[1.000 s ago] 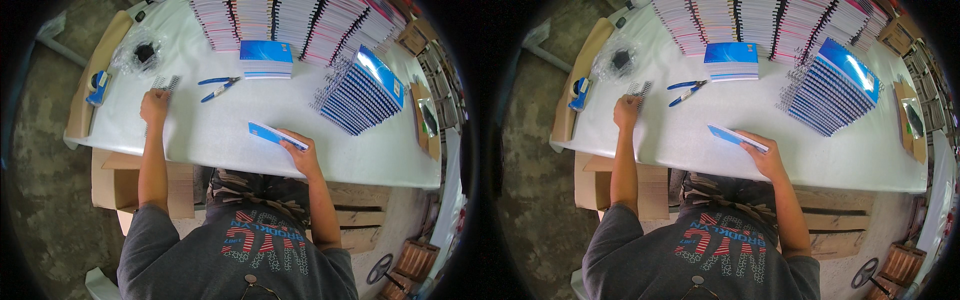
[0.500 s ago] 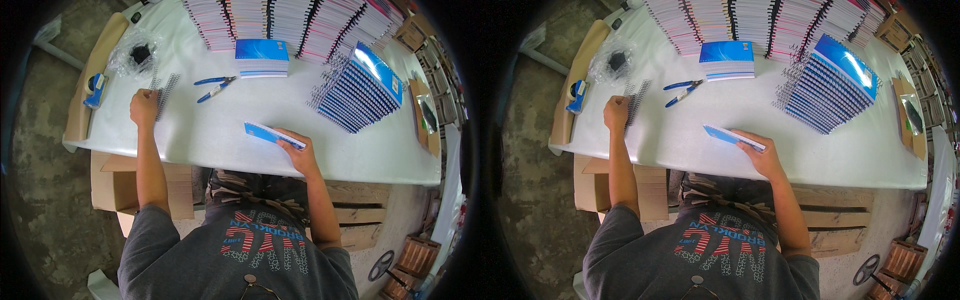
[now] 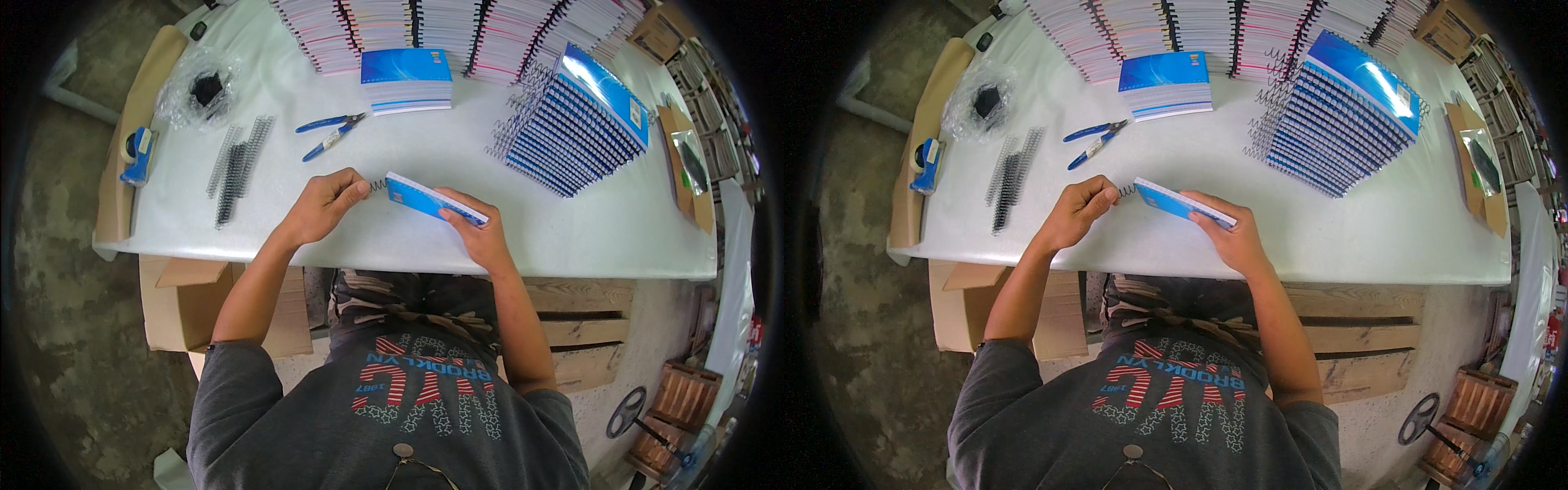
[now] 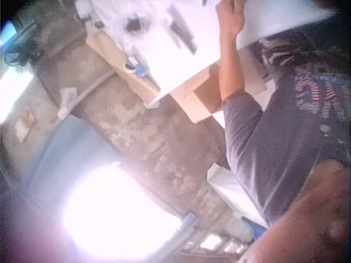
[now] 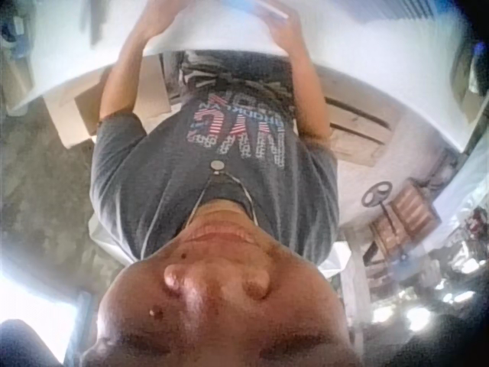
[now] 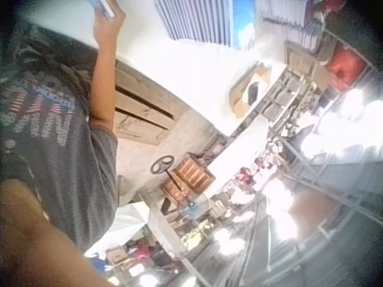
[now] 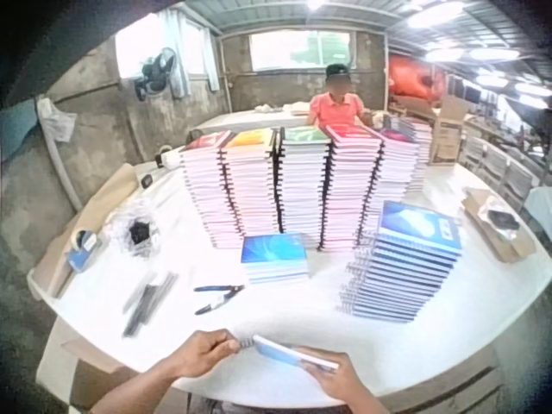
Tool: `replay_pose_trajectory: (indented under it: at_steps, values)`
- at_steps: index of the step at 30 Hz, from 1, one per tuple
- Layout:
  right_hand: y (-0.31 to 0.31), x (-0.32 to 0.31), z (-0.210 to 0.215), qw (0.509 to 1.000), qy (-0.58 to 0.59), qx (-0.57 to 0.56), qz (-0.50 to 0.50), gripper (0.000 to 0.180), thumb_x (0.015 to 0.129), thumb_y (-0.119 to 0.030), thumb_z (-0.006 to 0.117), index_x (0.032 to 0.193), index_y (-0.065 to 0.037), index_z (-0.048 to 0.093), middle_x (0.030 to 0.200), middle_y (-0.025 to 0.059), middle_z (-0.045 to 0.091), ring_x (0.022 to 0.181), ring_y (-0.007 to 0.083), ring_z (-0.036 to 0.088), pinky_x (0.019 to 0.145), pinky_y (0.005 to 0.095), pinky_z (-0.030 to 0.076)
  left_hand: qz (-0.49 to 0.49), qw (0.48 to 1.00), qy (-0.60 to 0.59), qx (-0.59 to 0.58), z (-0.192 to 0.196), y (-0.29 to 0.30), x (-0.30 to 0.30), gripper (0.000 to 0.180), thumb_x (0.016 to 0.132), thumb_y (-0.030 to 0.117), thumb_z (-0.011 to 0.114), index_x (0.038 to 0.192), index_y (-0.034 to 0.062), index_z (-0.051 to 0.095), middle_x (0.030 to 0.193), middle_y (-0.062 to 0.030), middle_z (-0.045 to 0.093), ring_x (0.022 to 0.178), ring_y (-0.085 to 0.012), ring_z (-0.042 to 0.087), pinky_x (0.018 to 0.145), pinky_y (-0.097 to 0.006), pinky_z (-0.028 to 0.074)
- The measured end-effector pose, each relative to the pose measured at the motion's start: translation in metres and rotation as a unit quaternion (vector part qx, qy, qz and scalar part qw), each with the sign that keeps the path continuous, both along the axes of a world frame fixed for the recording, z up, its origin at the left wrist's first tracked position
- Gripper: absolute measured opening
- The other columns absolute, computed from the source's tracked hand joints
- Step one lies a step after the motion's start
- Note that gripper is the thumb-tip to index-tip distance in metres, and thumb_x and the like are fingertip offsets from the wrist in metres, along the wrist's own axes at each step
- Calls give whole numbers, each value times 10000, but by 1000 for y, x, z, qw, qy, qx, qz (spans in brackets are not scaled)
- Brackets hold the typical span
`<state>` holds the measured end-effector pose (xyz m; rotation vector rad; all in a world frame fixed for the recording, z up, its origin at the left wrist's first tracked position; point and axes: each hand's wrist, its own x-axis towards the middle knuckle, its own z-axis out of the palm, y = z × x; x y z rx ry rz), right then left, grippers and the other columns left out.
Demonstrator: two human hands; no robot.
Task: The person binds notebooks by manually threading plastic spiral coils through pre-punched holes in the paper stacks and then stacks the completed notebooks.
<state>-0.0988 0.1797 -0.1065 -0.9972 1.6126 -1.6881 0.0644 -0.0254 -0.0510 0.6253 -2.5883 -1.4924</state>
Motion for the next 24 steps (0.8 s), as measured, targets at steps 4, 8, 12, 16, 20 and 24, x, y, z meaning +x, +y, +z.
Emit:
replay_pose_trajectory:
  at_steps: [4,8,12,16,20,24]
  values:
    - [1,0,0,1000,0,4,0,276,844,-32,607,1119,-14,628,1047,72,664,911,105,581,836,239,448,16,999,-32,25,2,-1,-3,418,955,357,458,775,1,580,582,-22,450,577,-112,400,556,-272,370]
    - [1,0,2,1000,12,1,-4,272,847,-32,604,1117,-20,631,1037,71,668,911,104,582,836,239,448,17,995,-53,77,3,-1,-8,485,968,389,404,719,4,565,552,-12,442,537,-108,395,520,-259,357]
    - [1,1,5,1000,18,1,4,261,847,-21,602,1106,-24,639,1029,74,672,925,109,589,849,239,447,37,966,-89,238,3,-6,-14,477,969,394,400,689,30,533,531,0,435,481,-99,398,469,-240,334]
    - [2,0,6,999,35,-14,23,262,844,-13,603,1103,-24,640,1044,78,671,936,112,594,861,241,445,-33,712,-128,689,-4,-37,-18,393,955,361,449,783,23,549,545,0,471,470,-100,402,452,-230,332]
    - [2,-2,2,999,41,-19,19,264,844,-14,603,1105,-29,641,1052,78,670,929,111,598,852,240,447,-35,983,-8,182,4,-26,-26,168,851,186,632,934,47,586,720,-5,551,647,-116,501,603,-222,396]
    - [1,-1,3,1000,24,-7,11,270,843,-17,605,1110,-33,639,1032,77,674,902,108,594,826,235,451,-101,965,123,-209,27,-9,-31,293,786,132,673,1069,111,599,887,-4,619,869,-199,545,838,-330,378]
